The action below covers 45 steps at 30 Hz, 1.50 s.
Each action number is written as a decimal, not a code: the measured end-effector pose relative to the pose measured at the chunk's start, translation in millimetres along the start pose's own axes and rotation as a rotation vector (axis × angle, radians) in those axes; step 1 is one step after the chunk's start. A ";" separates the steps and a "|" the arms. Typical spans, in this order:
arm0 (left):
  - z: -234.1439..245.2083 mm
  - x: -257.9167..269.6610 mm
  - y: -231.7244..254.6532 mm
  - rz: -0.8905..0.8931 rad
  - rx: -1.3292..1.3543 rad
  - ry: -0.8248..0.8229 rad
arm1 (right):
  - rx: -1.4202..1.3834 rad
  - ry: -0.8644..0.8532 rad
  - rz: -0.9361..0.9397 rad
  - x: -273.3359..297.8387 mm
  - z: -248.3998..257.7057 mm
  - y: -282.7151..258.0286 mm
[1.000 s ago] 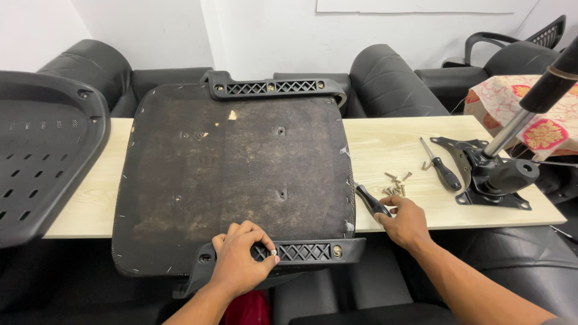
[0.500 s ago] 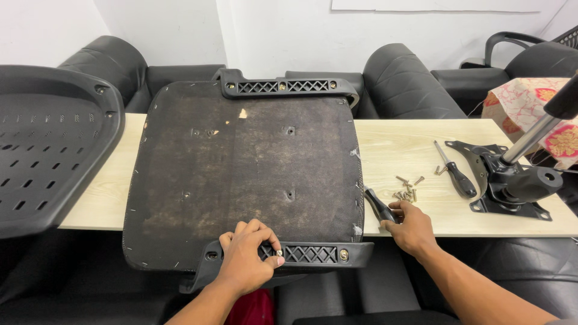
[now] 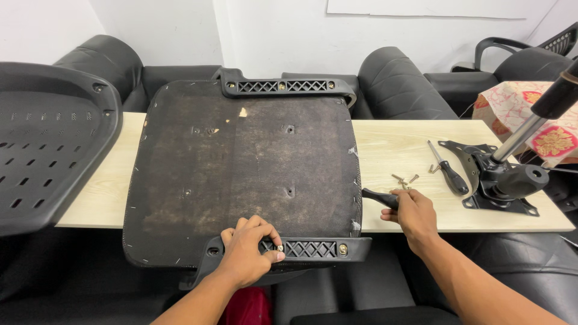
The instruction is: The person uses a screwdriver to fasten screws into the underside of an overturned chair seat, securing a plastic bracket to the seat base. The person repeatedly picks up screws and tightens them into the bracket.
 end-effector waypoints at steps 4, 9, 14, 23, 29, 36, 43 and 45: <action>-1.6 -0.7 -3.2 -0.028 0.008 0.005 | 0.188 0.197 0.106 25.7 12.9 -29.0; -2.9 -2.5 -6.1 -0.082 0.001 0.033 | 0.312 0.246 0.301 48.2 14.0 -63.3; -3.9 -3.2 -6.1 -0.088 -0.020 0.016 | 0.438 0.341 0.663 74.4 7.9 -103.0; -0.2 4.6 0.8 0.009 -0.059 -0.086 | 0.477 0.224 0.977 120.4 -30.4 -160.8; 0.4 4.6 -0.1 -0.030 -0.052 -0.076 | 0.437 0.013 0.912 150.0 -59.7 -174.2; -2.1 1.8 -4.8 -0.085 -0.010 -0.014 | 0.441 -0.185 0.628 169.7 -96.7 -161.7; -3.4 -0.3 -7.4 -0.070 -0.030 0.007 | 0.601 -0.287 0.679 195.3 -111.3 -167.7; -3.4 0.1 -7.3 -0.070 -0.021 0.011 | 0.656 -0.273 0.651 199.1 -113.9 -166.8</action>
Point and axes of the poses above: each hand's wrist, its own x-axis away from the middle knuckle, its own z-axis out of the back of the hand, y = z × x, the point moved 8 cm from there along -x, towards the middle knuckle, and after that the axes turned 3 degrees about -y, right-handed, at the moved point
